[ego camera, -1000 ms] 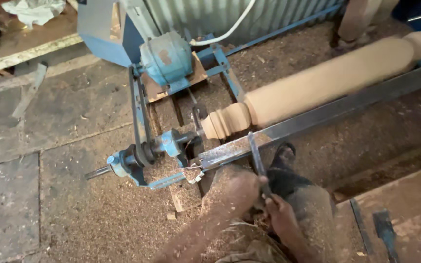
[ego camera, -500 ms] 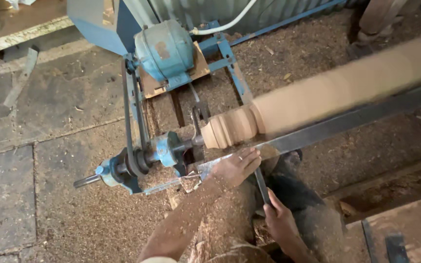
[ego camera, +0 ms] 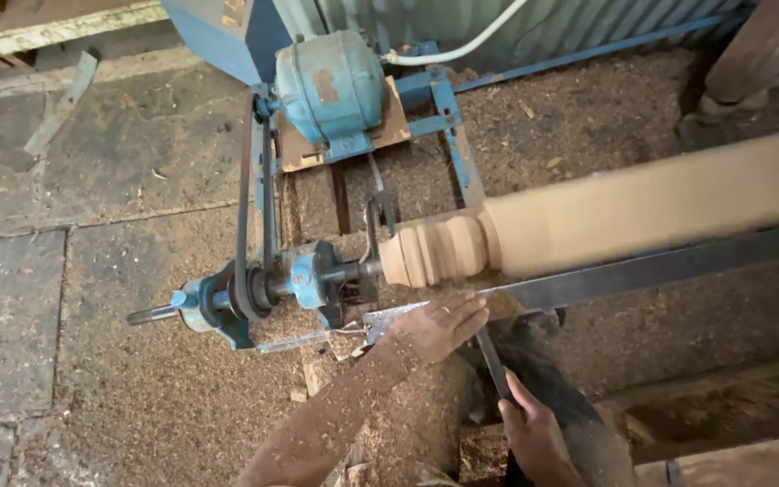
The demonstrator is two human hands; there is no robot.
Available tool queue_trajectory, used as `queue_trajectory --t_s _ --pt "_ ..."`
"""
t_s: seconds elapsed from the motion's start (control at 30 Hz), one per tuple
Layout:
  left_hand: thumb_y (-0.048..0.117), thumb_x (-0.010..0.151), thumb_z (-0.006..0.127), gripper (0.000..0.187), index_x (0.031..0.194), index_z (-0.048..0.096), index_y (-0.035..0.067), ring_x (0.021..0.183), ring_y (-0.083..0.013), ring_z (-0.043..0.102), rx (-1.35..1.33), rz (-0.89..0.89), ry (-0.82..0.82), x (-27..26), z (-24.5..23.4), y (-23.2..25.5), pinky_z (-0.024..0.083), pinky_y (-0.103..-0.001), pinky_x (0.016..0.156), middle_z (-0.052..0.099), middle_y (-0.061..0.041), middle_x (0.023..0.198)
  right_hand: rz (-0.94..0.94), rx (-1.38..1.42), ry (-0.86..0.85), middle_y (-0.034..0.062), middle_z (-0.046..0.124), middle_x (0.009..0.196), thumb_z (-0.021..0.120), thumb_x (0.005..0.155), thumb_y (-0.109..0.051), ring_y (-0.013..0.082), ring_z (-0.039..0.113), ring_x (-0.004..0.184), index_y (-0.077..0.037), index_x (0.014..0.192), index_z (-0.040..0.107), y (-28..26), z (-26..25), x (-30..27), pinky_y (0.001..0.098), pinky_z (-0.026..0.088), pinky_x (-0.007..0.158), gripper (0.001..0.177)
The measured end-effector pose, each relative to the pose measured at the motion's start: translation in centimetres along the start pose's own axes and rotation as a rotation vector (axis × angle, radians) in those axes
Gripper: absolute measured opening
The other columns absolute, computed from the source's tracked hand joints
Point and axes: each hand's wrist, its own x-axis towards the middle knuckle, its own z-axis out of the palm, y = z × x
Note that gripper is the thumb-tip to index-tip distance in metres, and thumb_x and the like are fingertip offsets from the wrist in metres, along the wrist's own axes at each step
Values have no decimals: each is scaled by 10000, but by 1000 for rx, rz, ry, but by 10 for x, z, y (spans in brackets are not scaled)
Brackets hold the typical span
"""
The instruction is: The person shapes a rotating wooden cylinder on a lathe using a chisel, carving a decorative profile near one end. Wood shavings accumulate on the floor as the tool removes material from the spinning workpiece.
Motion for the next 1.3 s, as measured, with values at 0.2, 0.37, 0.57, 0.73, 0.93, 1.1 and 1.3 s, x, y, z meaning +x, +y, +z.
queue_trajectory --t_s 0.2,0.37,0.57,0.73,0.93,1.1,1.3 --pt "281 918 658 798 1611 326 67 1567 -290 278 -1343 239 194 14 -18 2 236 -417 1312 334 -118 1673 29 -108 -18 112 520 765 568 1024 -175 164 435 667 -155 1617 407 -14 -11 -2 355 436 617 615" --pt "332 920 685 837 1622 310 71 1584 -287 244 -2016 165 368 15 -13 4 177 -427 1333 307 -118 1683 -85 -325 -24 209 509 1428 548 1034 -226 330 456 1316 -104 1600 403 -38 -22 -11 407 433 1035 597" --pt "392 922 717 888 1634 291 76 1604 -284 204 -2356 324 483 15 -4 11 106 -439 1357 275 -119 1696 -122 -354 -34 134 512 1547 576 975 -279 257 469 1445 -91 1542 417 -53 -31 -11 349 412 1122 618" --pt "451 928 708 899 1614 273 66 1612 -280 167 -2428 663 558 33 -7 11 72 -427 1359 233 -114 1715 7 -415 -33 118 674 1418 581 1013 -290 386 719 1139 -161 1625 400 -55 -38 -13 407 545 994 651" --pt "420 933 693 859 1603 295 58 1596 -285 198 -2333 432 464 22 -14 3 112 -424 1339 262 -120 1698 -373 -479 50 157 604 1459 632 946 -242 204 576 1320 -88 1475 504 -50 -47 0 343 438 1073 565" --pt "393 938 682 826 1594 313 52 1583 -290 224 -2302 338 438 15 -6 5 145 -422 1321 286 -124 1683 -376 -476 11 141 671 1401 615 936 -246 156 687 1192 -101 1489 499 -52 -55 5 329 503 989 583" --pt "361 943 667 788 1583 335 44 1567 -295 256 -2216 260 399 13 0 7 185 -419 1300 315 -130 1665 -92 -560 -88 283 713 835 612 971 -262 122 522 580 -224 1593 438 -74 -64 3 355 527 630 647"
